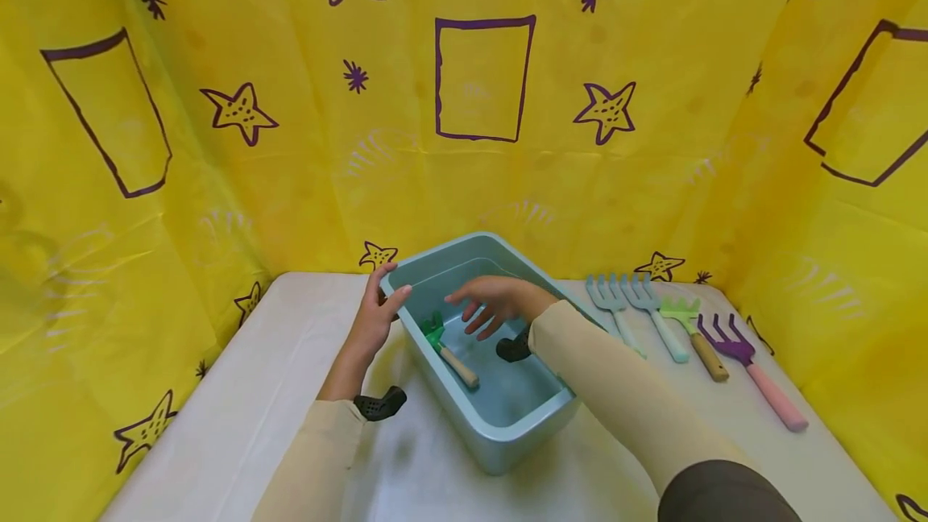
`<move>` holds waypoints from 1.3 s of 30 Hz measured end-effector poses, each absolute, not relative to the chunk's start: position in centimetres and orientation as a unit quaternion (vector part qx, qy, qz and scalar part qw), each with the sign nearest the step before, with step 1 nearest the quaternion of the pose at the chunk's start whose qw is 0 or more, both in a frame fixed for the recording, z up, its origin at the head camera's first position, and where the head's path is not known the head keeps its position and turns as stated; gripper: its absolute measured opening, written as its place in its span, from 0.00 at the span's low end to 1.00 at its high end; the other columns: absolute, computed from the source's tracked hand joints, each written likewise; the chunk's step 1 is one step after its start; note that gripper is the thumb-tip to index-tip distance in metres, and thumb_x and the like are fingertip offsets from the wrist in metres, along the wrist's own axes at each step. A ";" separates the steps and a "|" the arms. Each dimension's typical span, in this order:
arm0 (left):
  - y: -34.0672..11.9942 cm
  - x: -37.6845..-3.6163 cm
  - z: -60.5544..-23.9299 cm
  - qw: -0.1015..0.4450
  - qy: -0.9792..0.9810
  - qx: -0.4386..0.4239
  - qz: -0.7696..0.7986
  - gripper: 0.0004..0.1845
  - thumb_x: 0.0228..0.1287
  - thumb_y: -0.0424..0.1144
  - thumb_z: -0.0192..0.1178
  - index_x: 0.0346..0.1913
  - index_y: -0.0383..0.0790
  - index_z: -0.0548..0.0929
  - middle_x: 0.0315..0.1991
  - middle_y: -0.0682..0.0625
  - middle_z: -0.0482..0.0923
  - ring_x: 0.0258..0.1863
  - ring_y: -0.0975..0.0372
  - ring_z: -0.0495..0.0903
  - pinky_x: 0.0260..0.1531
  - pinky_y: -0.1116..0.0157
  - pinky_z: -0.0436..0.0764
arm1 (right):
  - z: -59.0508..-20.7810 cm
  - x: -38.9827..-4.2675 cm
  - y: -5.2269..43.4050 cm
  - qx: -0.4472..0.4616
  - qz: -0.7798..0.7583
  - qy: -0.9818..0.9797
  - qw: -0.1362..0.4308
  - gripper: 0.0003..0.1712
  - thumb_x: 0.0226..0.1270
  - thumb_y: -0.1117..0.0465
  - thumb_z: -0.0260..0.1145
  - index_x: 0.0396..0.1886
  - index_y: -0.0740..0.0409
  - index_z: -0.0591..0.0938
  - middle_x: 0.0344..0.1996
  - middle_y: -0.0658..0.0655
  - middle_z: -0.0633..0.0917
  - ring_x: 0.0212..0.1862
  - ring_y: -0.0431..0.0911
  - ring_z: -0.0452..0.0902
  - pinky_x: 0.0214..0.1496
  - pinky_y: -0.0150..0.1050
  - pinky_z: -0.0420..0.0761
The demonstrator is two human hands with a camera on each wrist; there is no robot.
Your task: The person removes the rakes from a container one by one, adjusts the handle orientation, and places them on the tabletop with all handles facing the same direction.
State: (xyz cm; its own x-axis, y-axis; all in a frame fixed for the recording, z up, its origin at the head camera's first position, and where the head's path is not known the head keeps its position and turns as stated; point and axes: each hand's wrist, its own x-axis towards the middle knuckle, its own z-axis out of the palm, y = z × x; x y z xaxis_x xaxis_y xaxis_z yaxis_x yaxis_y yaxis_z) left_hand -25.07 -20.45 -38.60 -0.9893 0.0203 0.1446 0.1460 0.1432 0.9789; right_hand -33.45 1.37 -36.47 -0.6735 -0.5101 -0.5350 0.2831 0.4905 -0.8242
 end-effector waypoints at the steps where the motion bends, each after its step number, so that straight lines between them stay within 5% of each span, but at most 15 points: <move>1: -20.5 -25.3 -38.9 0.049 -0.753 -0.054 -0.654 0.32 0.73 0.43 0.53 0.74 0.46 0.52 0.71 0.36 0.56 0.65 0.41 0.63 0.61 0.42 0.65 | -36.7 -33.3 1.2 -0.075 -0.492 0.768 0.403 0.34 0.65 0.47 0.67 0.64 0.61 0.70 0.54 0.70 0.75 0.56 0.67 0.74 0.48 0.56 0.80; 10: -21.0 -27.0 -41.4 0.076 -0.760 -0.050 -0.644 0.32 0.72 0.49 0.55 0.73 0.54 0.54 0.70 0.42 0.58 0.65 0.43 0.64 0.60 0.41 0.66 | -38.5 -32.4 0.5 -0.075 -0.444 0.784 0.428 0.34 0.63 0.46 0.67 0.61 0.63 0.75 0.52 0.70 0.76 0.51 0.64 0.77 0.47 0.58 0.80; 26: -20.4 -24.8 -38.4 0.057 -0.748 -0.068 -0.658 0.33 0.73 0.42 0.54 0.74 0.42 0.52 0.69 0.34 0.58 0.63 0.42 0.65 0.61 0.43 0.66 | -40.4 -32.0 0.1 -0.084 -0.346 0.779 0.515 0.27 0.64 0.40 0.65 0.50 0.57 0.83 0.46 0.64 0.80 0.50 0.61 0.77 0.51 0.62 0.76; 39: -20.4 -24.7 -38.4 0.056 -0.752 -0.060 -0.654 0.33 0.73 0.42 0.53 0.74 0.42 0.52 0.69 0.35 0.58 0.64 0.41 0.65 0.61 0.43 0.66 | -39.8 -31.7 0.2 -0.104 -0.387 0.779 0.482 0.20 0.67 0.52 0.65 0.45 0.65 0.84 0.36 0.64 0.81 0.33 0.53 0.79 0.46 0.51 0.82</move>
